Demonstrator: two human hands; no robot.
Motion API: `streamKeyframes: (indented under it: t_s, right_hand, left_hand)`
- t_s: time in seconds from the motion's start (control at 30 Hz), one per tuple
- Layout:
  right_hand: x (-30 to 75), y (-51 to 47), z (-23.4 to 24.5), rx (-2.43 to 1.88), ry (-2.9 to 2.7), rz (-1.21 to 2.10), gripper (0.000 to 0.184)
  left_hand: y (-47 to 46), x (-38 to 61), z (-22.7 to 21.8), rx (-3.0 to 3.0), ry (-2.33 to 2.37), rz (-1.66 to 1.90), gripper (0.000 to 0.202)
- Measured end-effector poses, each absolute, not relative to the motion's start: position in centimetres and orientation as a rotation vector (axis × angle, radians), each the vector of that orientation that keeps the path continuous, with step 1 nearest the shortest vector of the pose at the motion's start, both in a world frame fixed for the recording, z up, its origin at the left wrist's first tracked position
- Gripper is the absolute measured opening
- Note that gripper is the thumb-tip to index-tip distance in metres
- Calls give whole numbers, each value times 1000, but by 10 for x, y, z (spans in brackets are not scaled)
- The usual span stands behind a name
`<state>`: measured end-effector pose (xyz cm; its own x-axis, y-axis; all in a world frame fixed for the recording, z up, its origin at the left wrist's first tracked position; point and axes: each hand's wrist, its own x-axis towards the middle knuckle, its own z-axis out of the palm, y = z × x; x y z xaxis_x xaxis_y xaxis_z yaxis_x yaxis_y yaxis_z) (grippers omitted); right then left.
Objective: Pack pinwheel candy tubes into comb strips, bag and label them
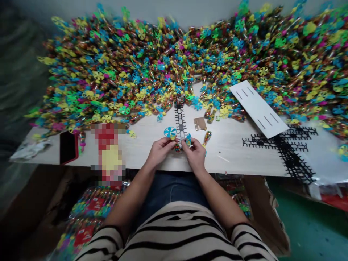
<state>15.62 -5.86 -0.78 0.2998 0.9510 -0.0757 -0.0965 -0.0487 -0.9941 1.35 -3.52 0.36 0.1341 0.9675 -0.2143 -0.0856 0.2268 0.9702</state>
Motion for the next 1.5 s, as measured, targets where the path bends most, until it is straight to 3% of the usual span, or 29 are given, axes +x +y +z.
streamKeyframes:
  t_s: [0.4,0.7,1.17,1.5]
  right_hand:
    - [129,-70,-17,-1282,-928,1266,34]
    - [122,-69,-21,-1337,-823,1245,44]
    - [138,-104,-22,-1365,-939,1282,34]
    - [146,-100,-22,-1276,-1067,1376,43]
  left_hand:
    - [-67,-18,-27,1655,1419,1263,20]
    - [-77,-16,-28,1968,1465,1369,13]
    - [-95,-9,-25,2239,1295,1135,13]
    - [-95,-7,-19,2183,1439,1069,16]
